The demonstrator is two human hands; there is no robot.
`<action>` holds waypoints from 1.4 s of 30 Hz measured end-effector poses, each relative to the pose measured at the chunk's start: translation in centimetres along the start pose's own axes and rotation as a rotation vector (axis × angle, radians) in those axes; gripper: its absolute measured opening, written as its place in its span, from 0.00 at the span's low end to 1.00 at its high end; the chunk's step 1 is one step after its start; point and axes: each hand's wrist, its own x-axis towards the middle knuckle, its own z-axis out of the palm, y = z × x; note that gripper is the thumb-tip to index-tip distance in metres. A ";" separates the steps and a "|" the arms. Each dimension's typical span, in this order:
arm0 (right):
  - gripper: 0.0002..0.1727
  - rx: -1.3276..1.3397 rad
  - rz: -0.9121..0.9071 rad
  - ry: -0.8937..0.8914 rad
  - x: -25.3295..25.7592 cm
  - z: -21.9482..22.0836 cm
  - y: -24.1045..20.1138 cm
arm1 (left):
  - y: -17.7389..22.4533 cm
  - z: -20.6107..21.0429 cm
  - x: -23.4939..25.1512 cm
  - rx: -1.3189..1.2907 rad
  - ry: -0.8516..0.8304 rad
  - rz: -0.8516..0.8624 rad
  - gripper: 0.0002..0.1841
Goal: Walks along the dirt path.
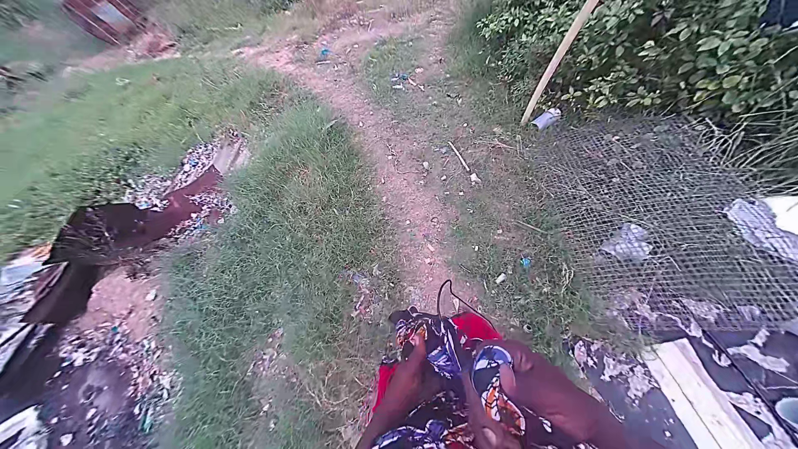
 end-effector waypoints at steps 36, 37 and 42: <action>0.23 -1.625 -0.543 0.214 72.4 -43.5 -33.0 | 56.5 -4.8 69.0 0.310 -0.264 0.656 0.24; 0.24 -1.691 -0.532 0.206 75.2 -45.3 -33.6 | 58.1 -5.5 71.5 0.255 -0.234 0.601 0.30; 0.19 -1.774 -0.478 0.002 89.9 -51.2 -38.8 | 67.9 -8.4 82.1 0.253 -0.134 0.473 0.28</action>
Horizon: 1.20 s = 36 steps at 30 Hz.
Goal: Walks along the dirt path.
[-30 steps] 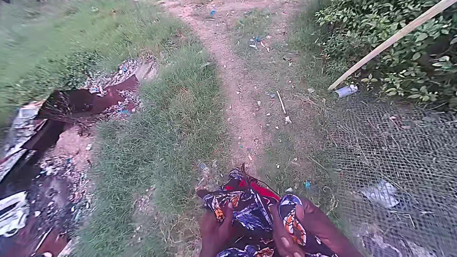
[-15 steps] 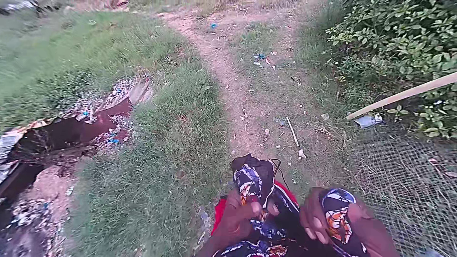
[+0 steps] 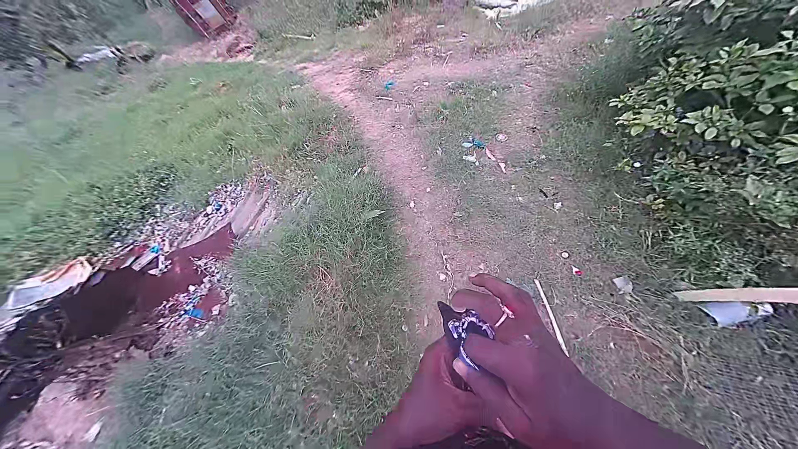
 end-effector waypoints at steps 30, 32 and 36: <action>0.25 1.319 0.653 -0.488 52.1 18.2 38.4 | 20.1 -40.1 52.9 -0.337 0.692 0.190 0.13; 0.32 1.296 0.785 -0.399 56.3 18.4 42.1 | 20.2 -43.3 57.7 -0.439 0.775 0.134 0.11; 0.41 1.062 0.633 -0.339 64.7 20.1 51.7 | 21.2 -49.4 68.9 -0.545 0.804 0.108 0.10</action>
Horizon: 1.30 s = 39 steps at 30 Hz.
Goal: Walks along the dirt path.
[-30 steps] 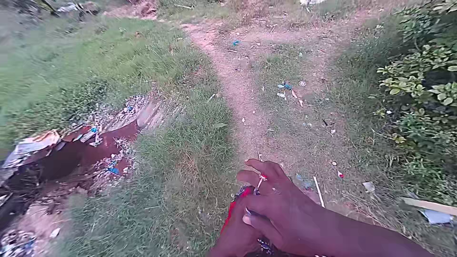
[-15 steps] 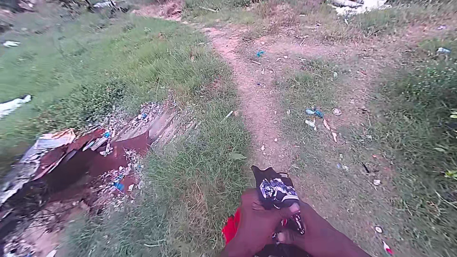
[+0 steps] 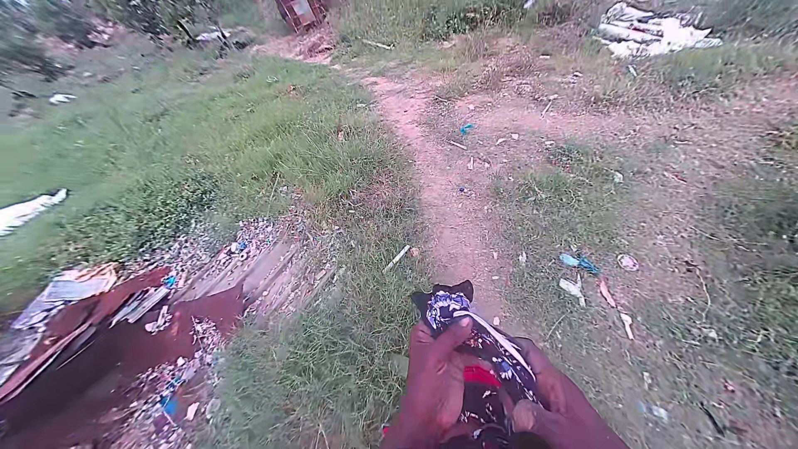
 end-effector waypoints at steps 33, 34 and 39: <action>0.29 -0.569 0.354 -0.876 77.6 -37.3 -12.6 | 14.8 18.4 73.9 1.438 -0.732 0.440 0.14; 0.29 -0.544 0.339 -0.892 80.2 -37.7 -12.3 | 15.5 18.5 76.0 1.420 -0.702 0.523 0.20; 0.22 -0.119 0.435 -0.863 93.9 -39.4 -10.8 | 21.3 19.0 88.2 1.141 -0.219 0.922 0.17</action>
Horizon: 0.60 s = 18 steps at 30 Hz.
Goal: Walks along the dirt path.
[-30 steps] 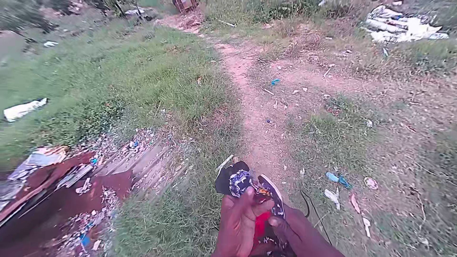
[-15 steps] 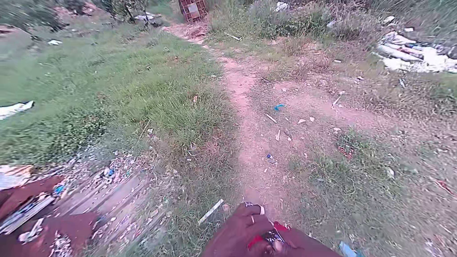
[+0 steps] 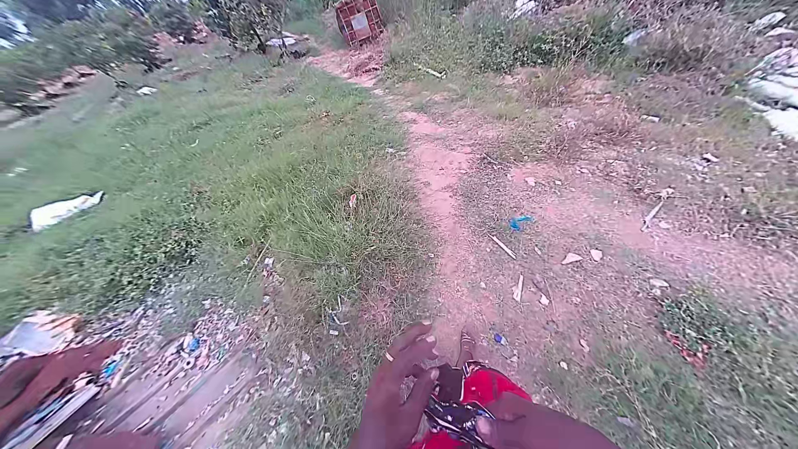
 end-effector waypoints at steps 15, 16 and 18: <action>0.26 -0.241 0.092 -0.106 15.6 -32.5 -17.0 | -16.9 2.3 30.0 -0.213 -0.479 -0.534 0.31; 0.26 -0.268 0.082 -0.069 16.5 -35.0 -17.9 | -18.4 2.2 32.2 -0.253 -0.465 -0.572 0.31; 0.22 -0.253 0.061 0.020 18.5 -39.6 -18.9 | -21.7 1.7 36.7 -0.412 -0.453 -0.656 0.30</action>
